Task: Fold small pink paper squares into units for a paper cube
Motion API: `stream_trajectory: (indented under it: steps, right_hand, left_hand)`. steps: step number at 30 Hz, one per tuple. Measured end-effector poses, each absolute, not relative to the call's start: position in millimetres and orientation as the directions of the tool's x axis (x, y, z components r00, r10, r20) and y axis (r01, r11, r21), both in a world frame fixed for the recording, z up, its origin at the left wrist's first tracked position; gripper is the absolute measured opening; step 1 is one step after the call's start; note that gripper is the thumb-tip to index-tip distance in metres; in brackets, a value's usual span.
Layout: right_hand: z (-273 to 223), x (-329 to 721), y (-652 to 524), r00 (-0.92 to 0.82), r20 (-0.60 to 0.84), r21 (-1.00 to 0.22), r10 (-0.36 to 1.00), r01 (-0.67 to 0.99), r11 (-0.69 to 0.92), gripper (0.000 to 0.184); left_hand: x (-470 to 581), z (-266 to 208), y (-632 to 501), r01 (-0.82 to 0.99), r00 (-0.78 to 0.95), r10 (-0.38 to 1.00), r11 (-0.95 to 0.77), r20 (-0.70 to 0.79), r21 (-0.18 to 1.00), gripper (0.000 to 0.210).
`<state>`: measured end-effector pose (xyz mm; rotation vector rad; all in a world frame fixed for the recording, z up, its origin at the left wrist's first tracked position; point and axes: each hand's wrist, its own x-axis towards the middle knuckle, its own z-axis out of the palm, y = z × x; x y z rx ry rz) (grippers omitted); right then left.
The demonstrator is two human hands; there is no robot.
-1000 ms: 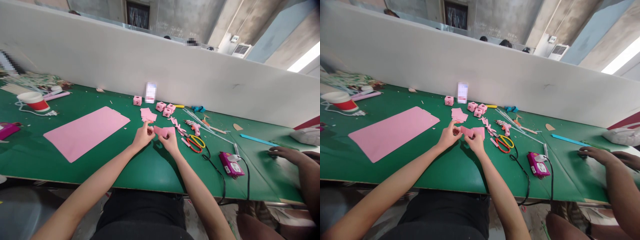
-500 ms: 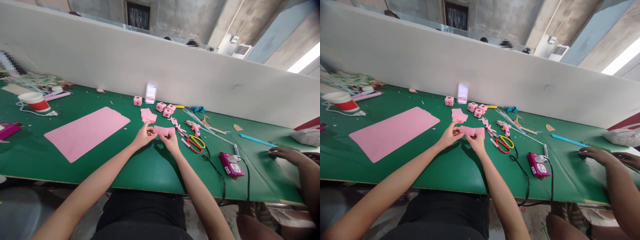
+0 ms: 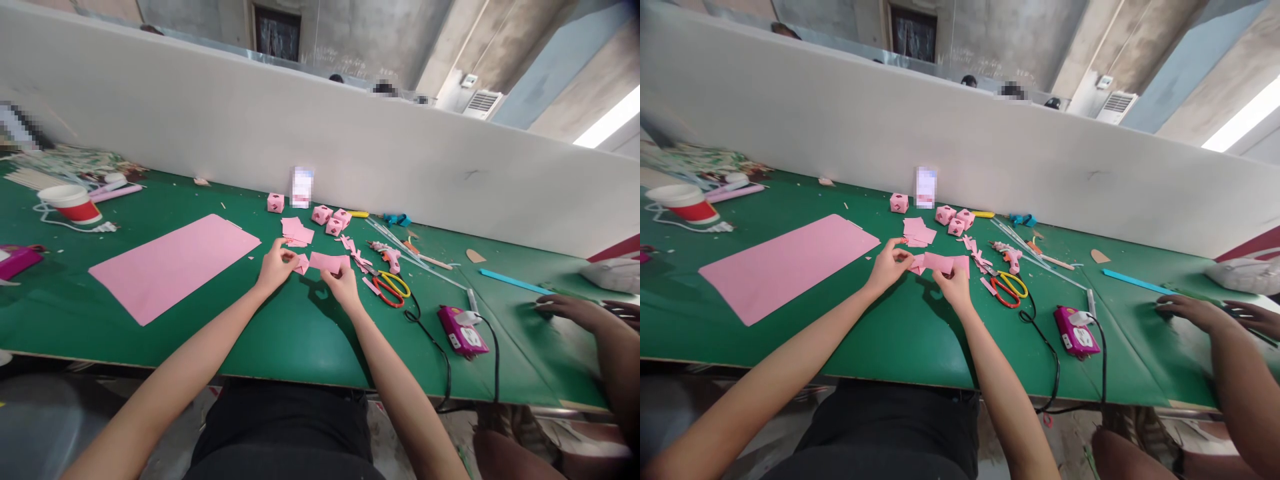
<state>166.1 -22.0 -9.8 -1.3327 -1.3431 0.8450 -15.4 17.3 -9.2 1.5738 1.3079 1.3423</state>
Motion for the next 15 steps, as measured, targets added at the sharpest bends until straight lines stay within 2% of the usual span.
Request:
stream_trajectory:
  steps: [3,6,8,10,12,13,15]
  right_hand:
    - [-16,167,-20,0.040,0.166,-0.954,0.985,0.259,0.150,0.024]
    - [-26,168,-17,-0.070,0.146,-0.942,0.987,0.294,0.160,0.028]
    - [-29,167,-15,-0.080,0.176,-0.927,0.981,0.322,0.193,0.029]
    - [-26,164,-16,-0.005,0.285,-0.897,0.959,0.352,0.268,0.035]
    - [-11,159,-24,0.088,0.473,-0.823,0.876,0.399,0.405,0.050]
    - [1,155,-32,0.075,0.580,-0.750,0.811,0.437,0.496,0.052]
    - [32,146,-61,-0.062,0.761,-0.549,0.646,0.468,0.692,0.048]
  left_hand:
    - [-13,-5,15,-0.010,0.086,0.977,-0.197,0.198,0.980,0.055]
    - [-8,-4,10,-0.025,0.225,0.952,-0.206,0.207,0.978,0.059]
    - [-7,-6,9,-0.013,0.254,0.945,-0.210,0.207,0.978,0.058]
    - [-7,-9,8,-0.021,0.216,0.955,-0.202,0.202,0.979,0.057]
    - [-8,-12,10,-0.019,0.149,0.968,-0.199,0.199,0.980,0.056]
    - [-9,-13,11,-0.007,0.118,0.972,-0.203,0.202,0.979,0.055]
    - [-10,-17,14,0.021,0.055,0.971,-0.235,0.234,0.972,0.051]
